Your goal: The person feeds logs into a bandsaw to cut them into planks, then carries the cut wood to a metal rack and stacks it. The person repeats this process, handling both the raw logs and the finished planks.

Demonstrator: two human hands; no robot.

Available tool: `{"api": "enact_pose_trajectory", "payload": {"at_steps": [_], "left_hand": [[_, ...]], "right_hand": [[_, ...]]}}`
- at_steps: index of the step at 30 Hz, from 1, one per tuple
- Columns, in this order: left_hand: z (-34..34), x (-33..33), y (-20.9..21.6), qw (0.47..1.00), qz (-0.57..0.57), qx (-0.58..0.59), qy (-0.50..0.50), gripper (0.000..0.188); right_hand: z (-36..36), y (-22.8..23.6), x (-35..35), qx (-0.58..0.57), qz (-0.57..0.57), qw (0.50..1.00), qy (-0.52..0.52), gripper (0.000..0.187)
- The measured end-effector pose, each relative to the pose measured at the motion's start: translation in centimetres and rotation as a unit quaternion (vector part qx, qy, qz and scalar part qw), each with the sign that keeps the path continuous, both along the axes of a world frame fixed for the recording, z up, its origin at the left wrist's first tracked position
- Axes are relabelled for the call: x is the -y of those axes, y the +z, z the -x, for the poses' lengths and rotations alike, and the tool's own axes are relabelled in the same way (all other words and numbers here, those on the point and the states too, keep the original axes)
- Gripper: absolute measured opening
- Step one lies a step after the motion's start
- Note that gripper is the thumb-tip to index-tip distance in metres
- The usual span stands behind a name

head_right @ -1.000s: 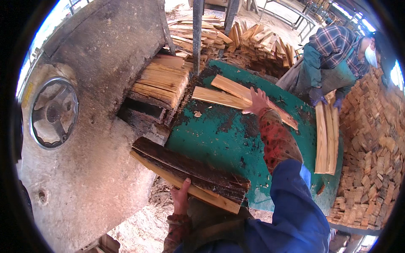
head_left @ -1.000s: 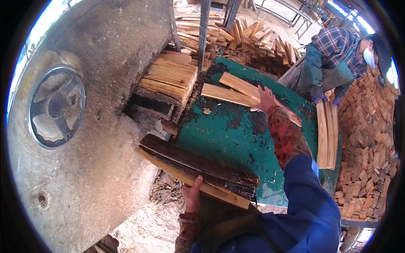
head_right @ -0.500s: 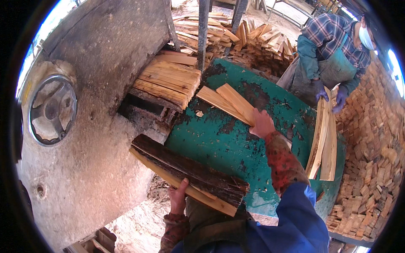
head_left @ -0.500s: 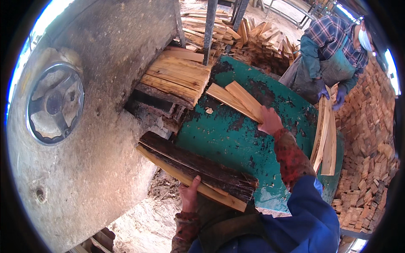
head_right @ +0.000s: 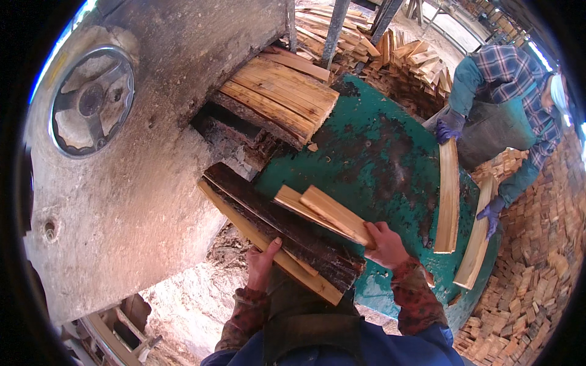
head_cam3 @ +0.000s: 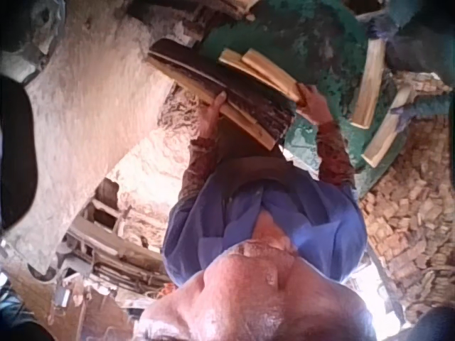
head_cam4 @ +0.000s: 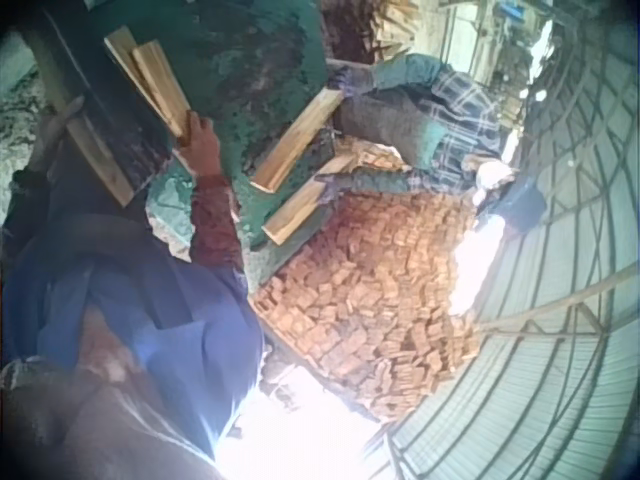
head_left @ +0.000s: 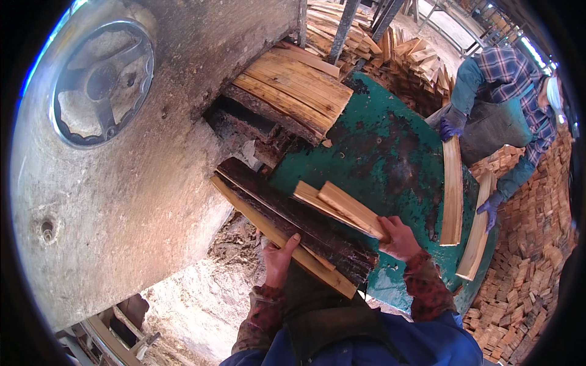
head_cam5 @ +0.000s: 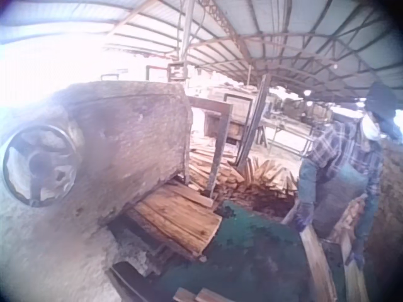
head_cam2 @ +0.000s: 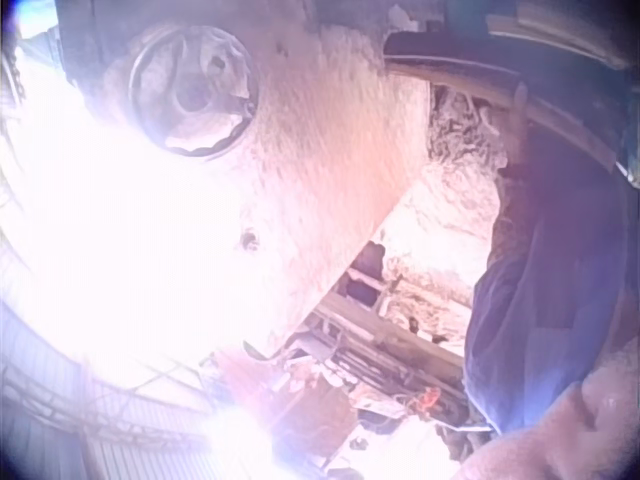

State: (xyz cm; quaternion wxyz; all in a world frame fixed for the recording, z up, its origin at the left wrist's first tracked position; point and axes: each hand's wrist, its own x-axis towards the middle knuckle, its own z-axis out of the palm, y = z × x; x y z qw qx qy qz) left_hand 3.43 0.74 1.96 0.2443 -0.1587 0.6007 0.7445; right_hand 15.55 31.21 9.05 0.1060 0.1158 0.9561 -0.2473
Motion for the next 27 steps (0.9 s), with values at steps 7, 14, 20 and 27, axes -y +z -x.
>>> {"api": "enact_pose_trajectory", "payload": {"at_steps": [7, 14, 20, 27], "left_hand": [[-0.2, -0.2, -0.3, 1.000, -0.017, -0.016, 0.016, 0.037], [-0.1, -0.4, 0.0, 1.000, -0.012, -0.009, 0.015, 0.037], [-0.2, 0.0, -0.5, 1.000, 0.002, -0.004, -0.005, 0.038], [-0.2, 0.0, -0.5, 0.999, -0.022, -0.039, 0.012, 0.041]], "right_hand": [[8.6, -1.6, 6.2, -0.046, -0.030, 0.998, 0.028, 0.063], [13.5, -1.5, 9.2, -0.051, -0.047, 0.995, 0.069, 0.053], [13.9, -0.5, 5.2, 0.019, 0.078, 0.996, 0.042, 0.046], [14.6, 3.3, 6.2, -0.079, 0.312, 0.947, 0.006, 0.040]]}}
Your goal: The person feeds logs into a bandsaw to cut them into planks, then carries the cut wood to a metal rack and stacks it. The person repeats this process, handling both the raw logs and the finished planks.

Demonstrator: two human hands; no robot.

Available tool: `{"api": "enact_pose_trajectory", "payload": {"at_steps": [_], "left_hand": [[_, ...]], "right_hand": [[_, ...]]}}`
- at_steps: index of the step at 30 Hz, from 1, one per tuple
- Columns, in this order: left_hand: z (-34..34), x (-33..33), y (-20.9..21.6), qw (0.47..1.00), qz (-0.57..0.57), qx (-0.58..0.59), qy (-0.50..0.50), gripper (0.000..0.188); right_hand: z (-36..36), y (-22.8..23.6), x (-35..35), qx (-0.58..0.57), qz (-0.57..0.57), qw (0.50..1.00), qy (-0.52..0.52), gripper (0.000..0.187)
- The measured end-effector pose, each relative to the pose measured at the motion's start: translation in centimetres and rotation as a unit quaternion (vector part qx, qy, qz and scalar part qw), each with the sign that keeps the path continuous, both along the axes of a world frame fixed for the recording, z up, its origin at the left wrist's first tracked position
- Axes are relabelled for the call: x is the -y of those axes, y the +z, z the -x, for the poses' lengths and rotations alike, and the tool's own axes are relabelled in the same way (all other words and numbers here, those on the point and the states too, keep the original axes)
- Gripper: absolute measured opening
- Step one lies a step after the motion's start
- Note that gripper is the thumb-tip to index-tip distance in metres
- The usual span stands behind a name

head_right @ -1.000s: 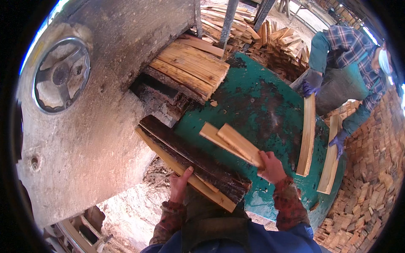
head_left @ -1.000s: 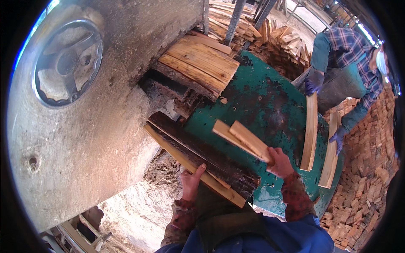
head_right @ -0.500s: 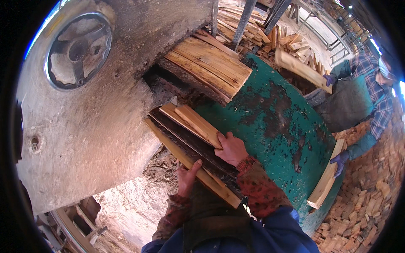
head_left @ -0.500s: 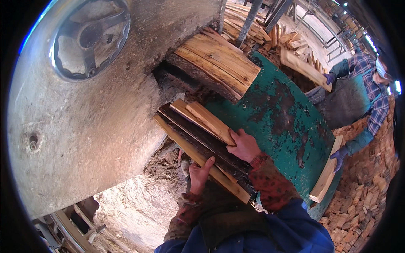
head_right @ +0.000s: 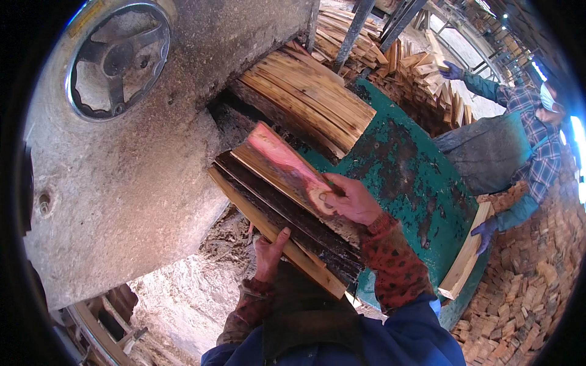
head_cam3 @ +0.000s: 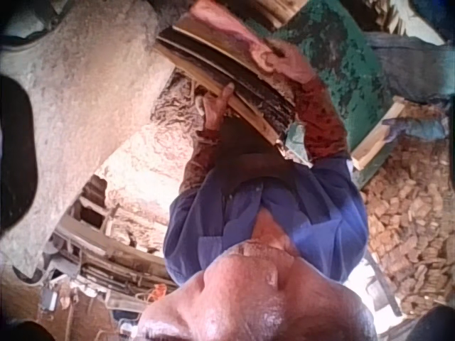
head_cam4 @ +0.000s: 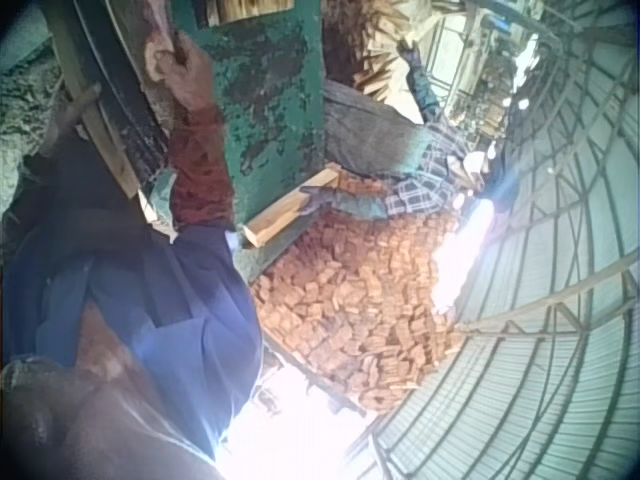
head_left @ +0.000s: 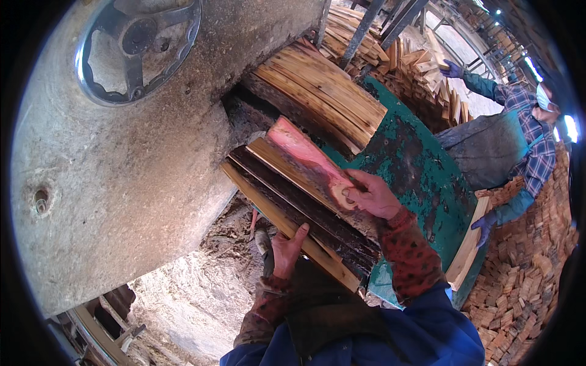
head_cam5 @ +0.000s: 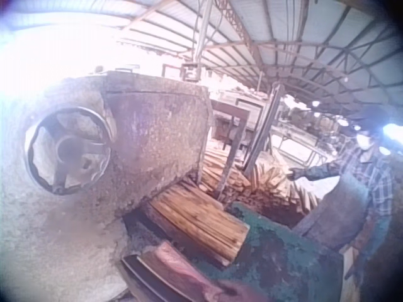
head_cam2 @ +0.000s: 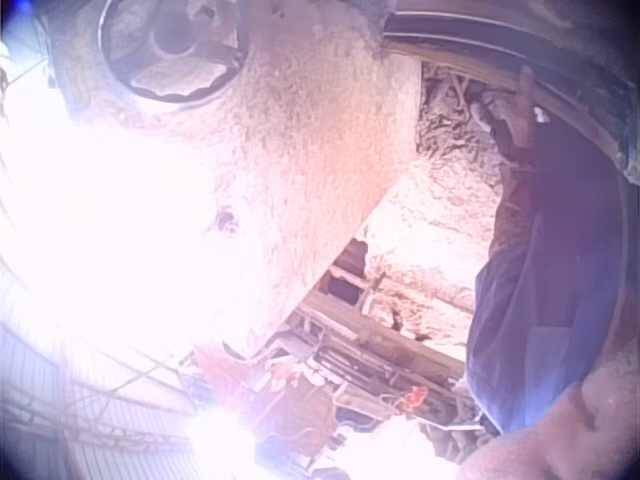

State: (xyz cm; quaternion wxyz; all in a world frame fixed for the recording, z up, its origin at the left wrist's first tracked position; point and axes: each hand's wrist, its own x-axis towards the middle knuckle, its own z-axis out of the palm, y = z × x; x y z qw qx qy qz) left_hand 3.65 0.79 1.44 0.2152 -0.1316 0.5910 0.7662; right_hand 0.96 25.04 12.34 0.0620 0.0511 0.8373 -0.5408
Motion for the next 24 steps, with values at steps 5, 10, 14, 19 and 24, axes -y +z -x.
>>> {"api": "enact_pose_trajectory", "payload": {"at_steps": [5, 10, 14, 19, 24], "left_hand": [[0.0, 1.7, -1.2, 0.998, 0.020, 0.034, -0.041, 0.045], [0.0, 1.5, -1.3, 0.998, -0.003, 0.053, -0.027, 0.046], [0.5, 0.6, 1.4, 0.997, 0.058, 0.046, -0.035, 0.045], [0.6, 0.1, 1.0, 0.998, 0.041, 0.051, 0.000, 0.042], [0.5, 0.0, 0.7, 0.998, 0.037, 0.043, 0.002, 0.039]], "right_hand": [[2.4, 1.6, 5.4, 0.133, 0.151, 0.979, -0.001, 0.037], [2.6, -5.6, 9.0, -0.203, -0.234, 0.945, 0.108, 0.051], [2.1, -4.8, 8.3, -0.178, -0.226, 0.954, 0.081, 0.048], [3.4, -1.5, 3.2, -0.206, -0.342, 0.914, -0.070, 0.050], [5.2, -4.0, 0.1, -0.132, -0.405, 0.903, -0.045, 0.059]]}}
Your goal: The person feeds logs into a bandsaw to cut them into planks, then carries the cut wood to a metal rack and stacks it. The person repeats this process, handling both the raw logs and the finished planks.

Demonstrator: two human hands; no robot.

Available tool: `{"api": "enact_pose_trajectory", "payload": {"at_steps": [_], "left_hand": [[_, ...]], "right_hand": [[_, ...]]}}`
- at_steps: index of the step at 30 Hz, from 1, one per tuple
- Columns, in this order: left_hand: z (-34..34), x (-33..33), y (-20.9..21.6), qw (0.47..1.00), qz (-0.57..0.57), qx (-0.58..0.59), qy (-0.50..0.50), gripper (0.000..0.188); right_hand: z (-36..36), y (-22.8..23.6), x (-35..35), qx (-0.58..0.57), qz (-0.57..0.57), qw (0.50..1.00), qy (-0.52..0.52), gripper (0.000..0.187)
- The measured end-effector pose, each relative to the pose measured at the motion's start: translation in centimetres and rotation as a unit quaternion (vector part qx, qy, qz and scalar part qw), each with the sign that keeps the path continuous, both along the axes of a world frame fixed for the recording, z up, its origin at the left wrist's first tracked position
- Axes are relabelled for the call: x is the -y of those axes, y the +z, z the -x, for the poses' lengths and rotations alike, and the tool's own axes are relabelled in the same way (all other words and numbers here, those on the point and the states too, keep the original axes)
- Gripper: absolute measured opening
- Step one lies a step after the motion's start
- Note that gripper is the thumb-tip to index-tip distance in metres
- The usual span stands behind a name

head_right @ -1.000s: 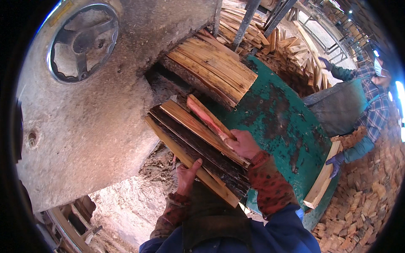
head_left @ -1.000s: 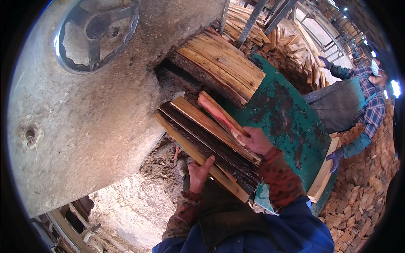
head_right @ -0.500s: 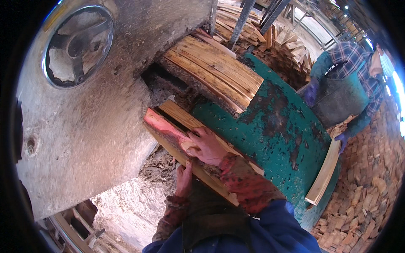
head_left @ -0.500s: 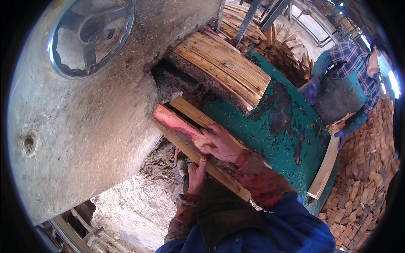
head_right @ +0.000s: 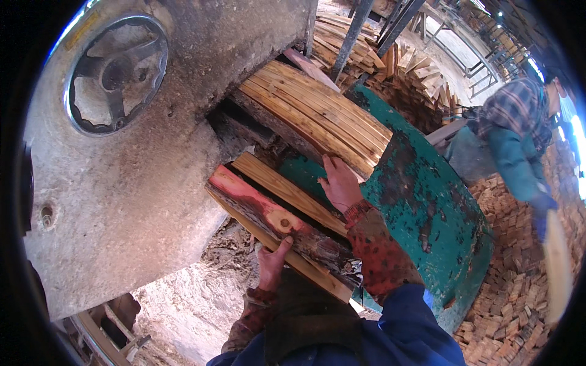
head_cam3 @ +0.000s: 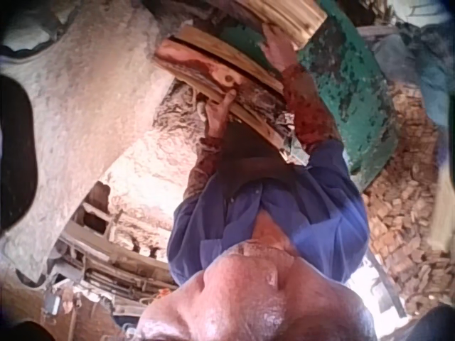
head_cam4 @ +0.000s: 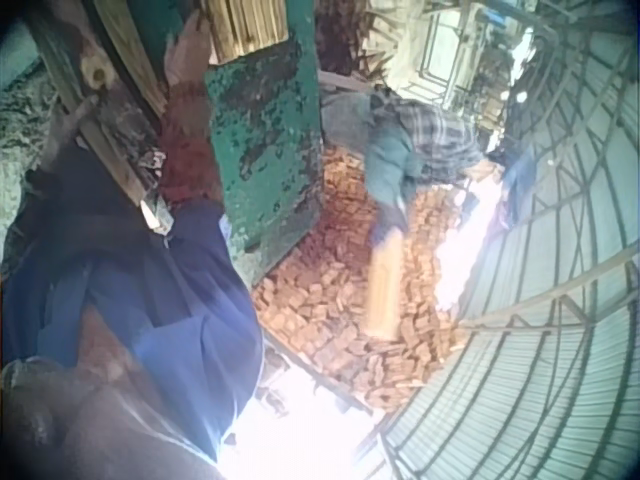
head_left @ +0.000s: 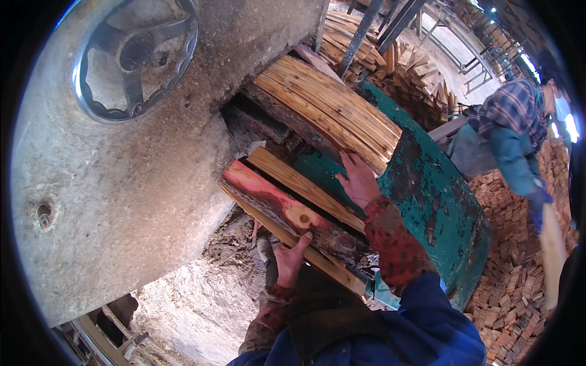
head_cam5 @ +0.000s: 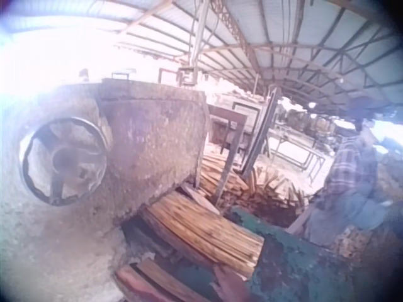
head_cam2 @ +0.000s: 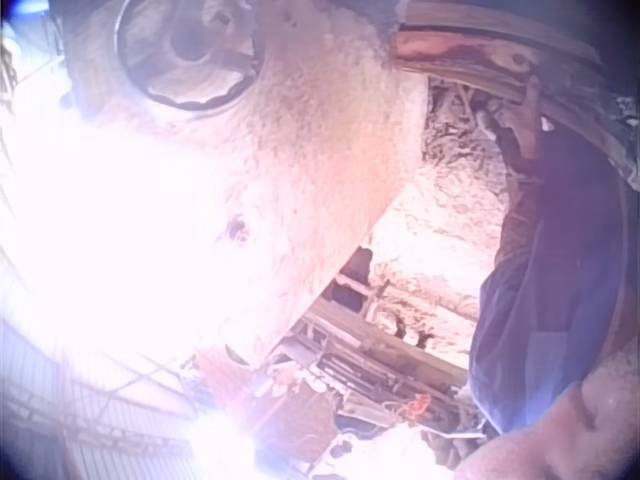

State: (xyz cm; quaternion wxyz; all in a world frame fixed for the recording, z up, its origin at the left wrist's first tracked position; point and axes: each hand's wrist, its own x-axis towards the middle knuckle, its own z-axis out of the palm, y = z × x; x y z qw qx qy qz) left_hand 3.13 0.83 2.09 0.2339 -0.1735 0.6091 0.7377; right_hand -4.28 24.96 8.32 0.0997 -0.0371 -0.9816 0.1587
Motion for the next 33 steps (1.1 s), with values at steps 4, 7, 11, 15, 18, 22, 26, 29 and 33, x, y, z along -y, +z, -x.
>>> {"api": "enact_pose_trajectory", "payload": {"at_steps": [4, 7, 11, 15, 18, 22, 26, 29, 33], "left_hand": [[0.0, 0.2, 0.6, 0.999, 0.031, 0.011, -0.014, 0.038], [0.2, 0.1, 1.4, 0.999, 0.023, 0.016, -0.015, 0.038], [0.3, 0.0, 1.6, 0.999, 0.022, 0.027, -0.016, 0.038], [-0.1, -0.1, 0.6, 1.000, 0.000, -0.006, 0.008, 0.031], [-0.3, 0.0, -0.4, 1.000, 0.004, -0.011, 0.012, 0.031], [-0.1, 0.1, 0.3, 1.000, 0.010, 0.012, -0.006, 0.038], [-0.1, -0.2, 0.1, 1.000, 0.001, 0.000, 0.003, 0.038], [-0.1, 0.0, 0.1, 1.000, 0.002, 0.002, 0.010, 0.038], [-0.2, 0.0, 0.4, 1.000, 0.009, 0.001, 0.010, 0.038]], "right_hand": [[2.6, -1.7, 0.5, 0.039, -0.016, 0.998, -0.040, 0.060], [4.1, -2.4, 0.3, 0.020, 0.007, 0.999, -0.041, 0.055], [3.1, -3.2, -1.2, -0.025, 0.099, 0.994, -0.042, 0.045], [-1.5, -1.6, -1.7, 0.008, 0.200, 0.978, -0.067, 0.036], [-5.9, -0.7, -3.0, 0.143, 0.328, 0.928, -0.105, 0.038], [-10.9, -2.6, -4.4, 0.226, 0.375, 0.891, -0.120, 0.041], [-12.6, -5.2, -4.1, 0.173, 0.394, 0.896, -0.106, 0.045], [-11.7, -3.8, -3.7, 0.163, 0.284, 0.944, -0.022, 0.051], [-11.1, -2.5, -4.1, 0.157, 0.152, 0.973, 0.079, 0.054]]}}
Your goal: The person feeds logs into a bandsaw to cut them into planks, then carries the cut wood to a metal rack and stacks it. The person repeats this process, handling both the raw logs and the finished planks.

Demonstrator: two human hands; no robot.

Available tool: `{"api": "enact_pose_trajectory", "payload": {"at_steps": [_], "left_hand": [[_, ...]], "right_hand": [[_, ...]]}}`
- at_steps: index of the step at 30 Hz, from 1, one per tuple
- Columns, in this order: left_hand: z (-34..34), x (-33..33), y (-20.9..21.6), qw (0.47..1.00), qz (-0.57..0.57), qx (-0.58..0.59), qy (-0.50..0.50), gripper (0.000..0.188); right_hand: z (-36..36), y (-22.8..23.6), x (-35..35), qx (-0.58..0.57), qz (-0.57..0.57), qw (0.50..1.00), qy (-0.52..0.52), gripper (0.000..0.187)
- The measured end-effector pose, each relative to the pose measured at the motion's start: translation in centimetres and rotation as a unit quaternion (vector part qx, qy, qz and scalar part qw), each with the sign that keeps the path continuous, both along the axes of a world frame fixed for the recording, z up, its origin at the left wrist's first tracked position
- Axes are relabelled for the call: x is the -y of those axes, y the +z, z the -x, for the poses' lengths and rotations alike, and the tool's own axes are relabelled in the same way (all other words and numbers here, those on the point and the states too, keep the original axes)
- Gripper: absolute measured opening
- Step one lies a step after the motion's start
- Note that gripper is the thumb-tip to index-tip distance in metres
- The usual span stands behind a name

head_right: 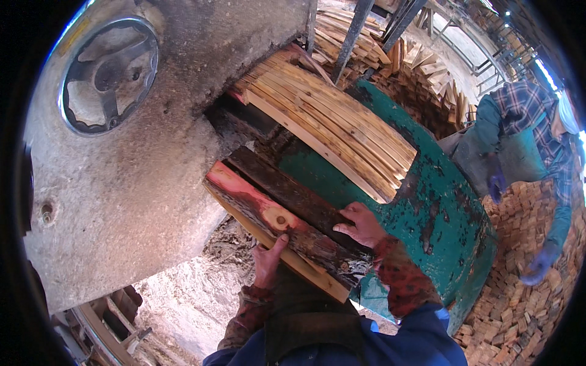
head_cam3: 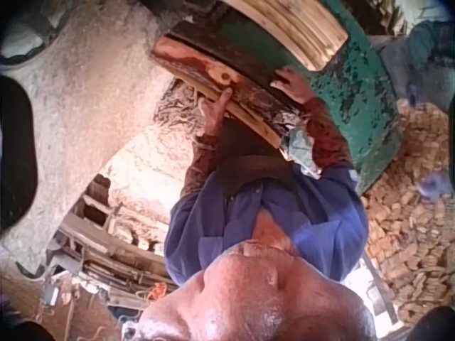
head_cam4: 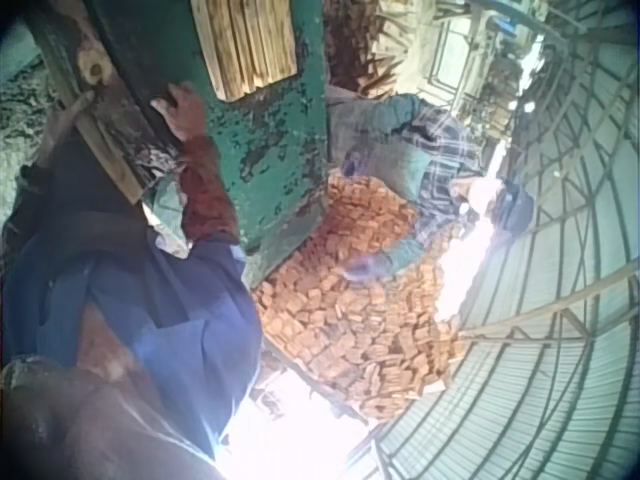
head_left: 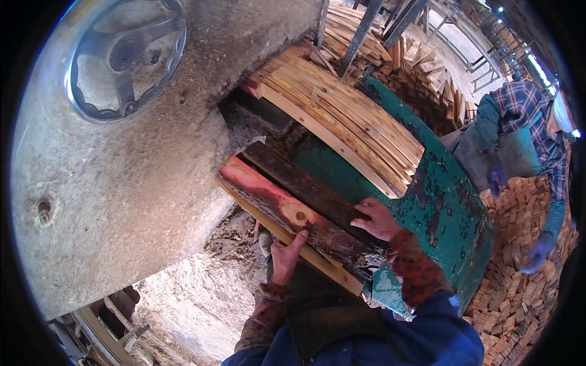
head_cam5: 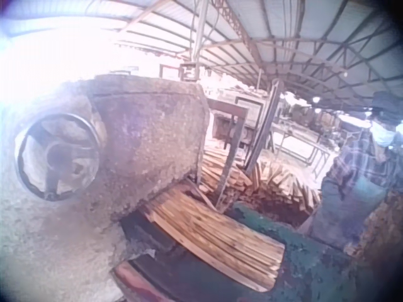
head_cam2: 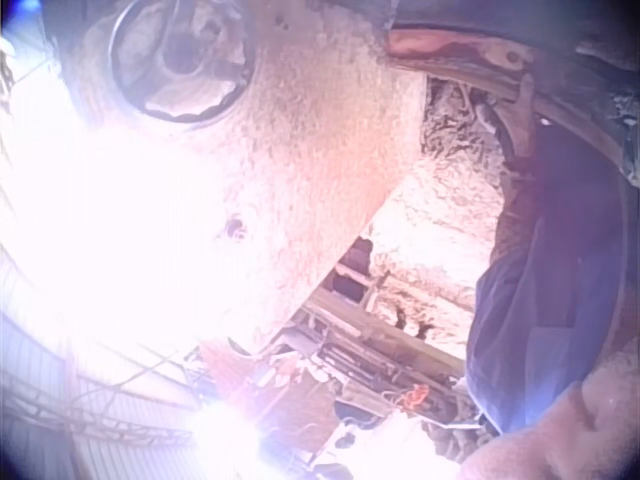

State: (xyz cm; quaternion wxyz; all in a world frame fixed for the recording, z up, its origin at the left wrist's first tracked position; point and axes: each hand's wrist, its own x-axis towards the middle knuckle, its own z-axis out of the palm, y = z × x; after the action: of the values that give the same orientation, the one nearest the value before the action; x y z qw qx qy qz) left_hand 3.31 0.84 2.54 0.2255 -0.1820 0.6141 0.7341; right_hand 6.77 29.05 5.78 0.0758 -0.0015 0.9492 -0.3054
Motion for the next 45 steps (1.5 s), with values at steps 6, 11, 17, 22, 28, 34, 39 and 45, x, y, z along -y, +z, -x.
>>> {"api": "enact_pose_trajectory", "payload": {"at_steps": [6, 11, 17, 22, 28, 34, 39, 45], "left_hand": [[0.3, 0.1, 1.4, 1.000, -0.010, -0.003, -0.012, 0.038], [0.2, 0.7, -0.2, 0.999, -0.020, 0.012, -0.022, 0.041], [0.7, 0.6, 1.4, 0.999, -0.034, 0.018, -0.022, 0.040], [-0.2, 0.3, 0.8, 0.998, -0.065, -0.017, -0.004, 0.042], [-0.3, 0.0, 0.3, 0.999, -0.028, -0.036, -0.022, 0.046], [0.1, -0.2, 0.7, 0.999, -0.028, 0.025, -0.010, 0.050], [0.4, -0.2, 2.1, 1.000, -0.014, 0.022, -0.018, 0.049], [0.3, -0.3, 1.4, 1.000, -0.021, 0.003, -0.022, 0.048]], "right_hand": [[3.3, -0.4, 1.2, -0.061, 0.013, 0.997, 0.042, 0.052], [6.4, -2.1, 6.2, -0.113, -0.033, 0.993, 0.008, 0.051], [5.6, -2.3, 6.7, -0.093, 0.030, 0.995, 0.009, 0.047], [3.5, -1.5, 8.4, -0.083, 0.032, 0.996, 0.003, 0.048], [3.6, -1.1, 8.4, -0.058, 0.012, 0.998, -0.007, 0.049], [2.7, -0.8, 8.2, -0.070, 0.057, 0.996, -0.003, 0.049], [1.4, 1.0, 8.5, -0.064, 0.088, 0.994, 0.000, 0.056], [-0.2, 1.8, 10.1, -0.090, -0.016, 0.996, 0.022, 0.064]]}}
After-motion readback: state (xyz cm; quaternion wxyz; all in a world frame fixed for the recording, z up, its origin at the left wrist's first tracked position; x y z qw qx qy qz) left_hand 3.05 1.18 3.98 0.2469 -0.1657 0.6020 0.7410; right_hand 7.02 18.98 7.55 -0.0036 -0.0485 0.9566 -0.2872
